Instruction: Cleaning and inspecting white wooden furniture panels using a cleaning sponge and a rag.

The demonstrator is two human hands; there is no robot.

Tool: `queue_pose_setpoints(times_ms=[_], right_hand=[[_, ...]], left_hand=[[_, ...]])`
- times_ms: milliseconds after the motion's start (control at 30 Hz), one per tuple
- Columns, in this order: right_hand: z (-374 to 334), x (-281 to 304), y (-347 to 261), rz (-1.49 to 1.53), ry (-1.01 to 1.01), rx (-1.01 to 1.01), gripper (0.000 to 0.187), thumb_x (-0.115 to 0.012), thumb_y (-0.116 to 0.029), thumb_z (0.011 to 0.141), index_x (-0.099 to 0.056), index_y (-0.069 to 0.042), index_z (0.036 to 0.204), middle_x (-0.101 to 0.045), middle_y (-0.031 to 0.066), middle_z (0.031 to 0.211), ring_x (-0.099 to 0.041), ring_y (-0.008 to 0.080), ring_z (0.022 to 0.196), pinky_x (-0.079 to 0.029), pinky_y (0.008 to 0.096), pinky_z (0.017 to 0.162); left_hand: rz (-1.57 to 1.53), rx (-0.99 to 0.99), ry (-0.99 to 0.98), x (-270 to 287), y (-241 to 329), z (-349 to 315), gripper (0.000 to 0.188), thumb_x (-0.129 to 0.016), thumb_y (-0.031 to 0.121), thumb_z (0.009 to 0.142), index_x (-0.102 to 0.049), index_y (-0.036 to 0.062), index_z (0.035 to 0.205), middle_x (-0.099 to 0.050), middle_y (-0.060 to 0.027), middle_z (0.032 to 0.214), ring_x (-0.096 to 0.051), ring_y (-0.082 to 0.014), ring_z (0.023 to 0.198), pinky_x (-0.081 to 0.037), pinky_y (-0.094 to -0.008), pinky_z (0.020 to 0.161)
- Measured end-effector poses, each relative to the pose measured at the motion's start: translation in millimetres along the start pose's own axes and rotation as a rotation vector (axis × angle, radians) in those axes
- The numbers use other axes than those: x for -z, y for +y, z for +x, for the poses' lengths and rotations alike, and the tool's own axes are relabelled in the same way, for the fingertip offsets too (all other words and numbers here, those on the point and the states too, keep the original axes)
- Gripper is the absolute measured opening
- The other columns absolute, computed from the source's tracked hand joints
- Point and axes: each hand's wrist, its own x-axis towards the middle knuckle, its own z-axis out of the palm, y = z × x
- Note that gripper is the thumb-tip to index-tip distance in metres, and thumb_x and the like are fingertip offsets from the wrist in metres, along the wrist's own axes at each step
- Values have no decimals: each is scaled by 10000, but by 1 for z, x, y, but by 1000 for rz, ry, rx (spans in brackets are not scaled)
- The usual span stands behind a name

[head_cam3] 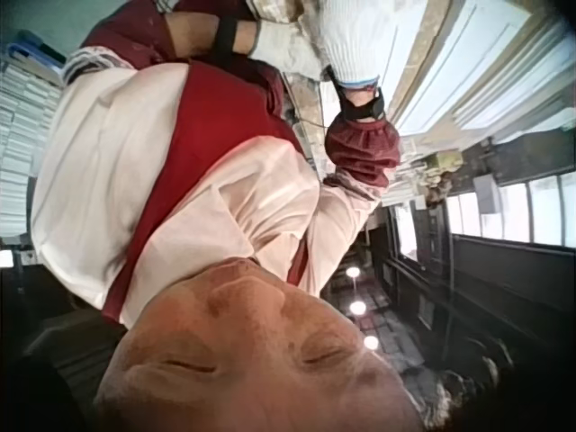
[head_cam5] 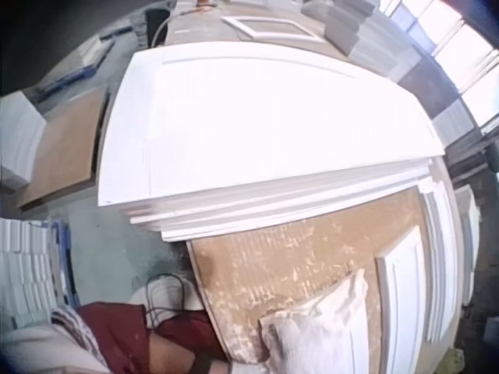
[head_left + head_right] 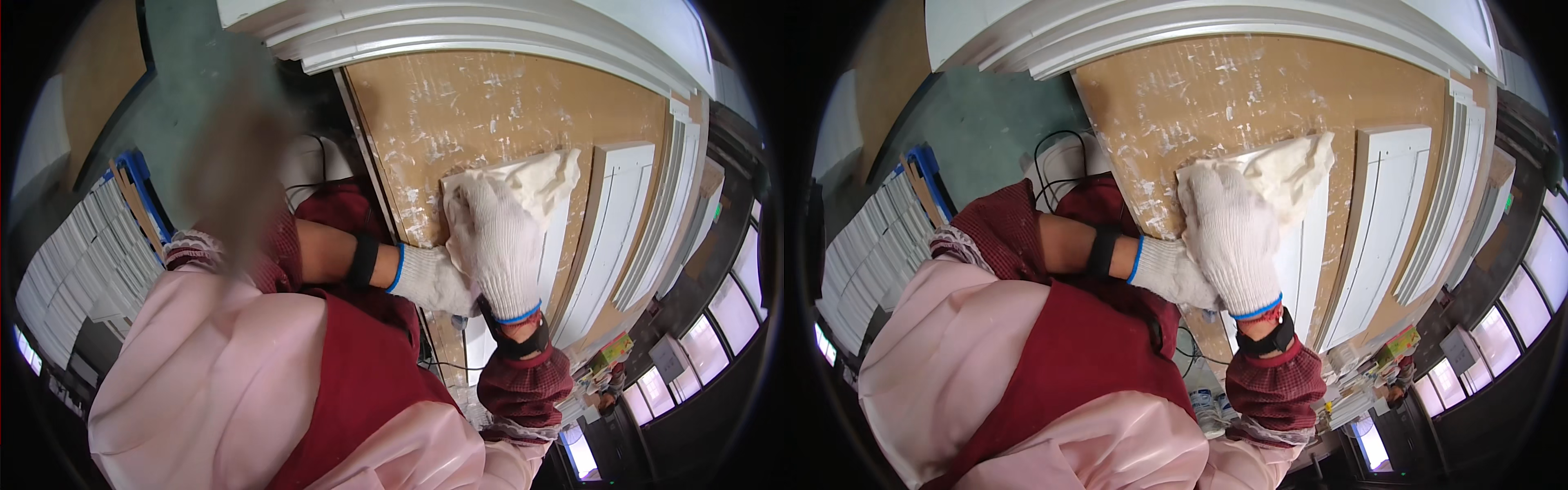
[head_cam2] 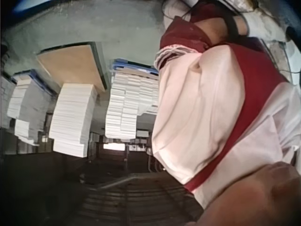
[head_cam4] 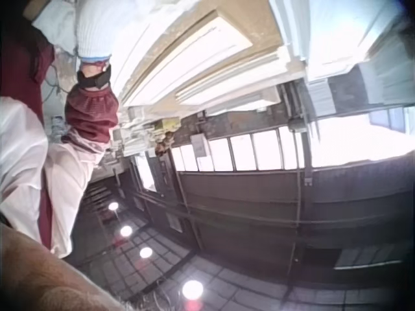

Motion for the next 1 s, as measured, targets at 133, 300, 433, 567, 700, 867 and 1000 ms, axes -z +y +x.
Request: queue_pose_setpoints(times_ms=[133,300,433,567,700,867,1000], right_hand=[[2,-3,8,-11,85,-3,153,-630,-159,833,-620,-88,968,-630,131,902,-629,338,787,-501,409,677],[4,8,4,19,-68,-67,154,-628,-133,822,-619,-88,969,-622,136,903,-624,342,797,-497,403,685],[-2,0,8,91,30,-26,153,-626,-129,818,-620,-99,968,-614,129,888,-618,347,779,-492,401,670],[7,4,2,59,27,-72,162,-630,-135,817,-627,-108,977,-616,125,891,-621,346,777,-496,397,670],[2,1,-2,97,-76,-109,157,-620,-131,825,-631,-97,978,-618,126,896,-625,345,794,-500,403,679],[3,1,1,12,28,-55,164,-619,-135,826,-636,-106,986,-620,132,890,-627,339,802,-497,401,692],[2,-2,-2,66,-32,-95,164,-614,-133,829,-635,-106,990,-618,138,894,-623,345,813,-495,402,695]], left_hand=[[230,-160,-10,27,17,1,287,-530,170,850,-617,78,1108,-632,-104,1158,-610,-264,1064,-513,-382,918],[-25,69,-251,44,19,-1,310,-548,178,861,-598,94,1155,-645,-101,1122,-638,-243,963,-558,-371,795],[-132,3,-133,31,16,1,313,-587,195,876,-588,90,1171,-647,-94,1122,-641,-239,935,-565,-390,749],[-170,114,-193,40,24,-5,303,-570,223,919,-586,69,1179,-644,-98,1120,-631,-213,918,-562,-389,699],[-443,138,-75,25,10,-8,291,-595,238,896,-624,41,1109,-653,-135,1060,-632,-206,922,-554,-378,727],[20,100,-13,24,9,-2,283,-586,217,881,-643,29,1085,-682,-139,924,-652,-214,809,-554,-357,723],[-119,-185,209,14,-1,-10,315,-600,220,849,-642,29,1096,-696,-156,930,-665,-271,778,-543,-386,758]])
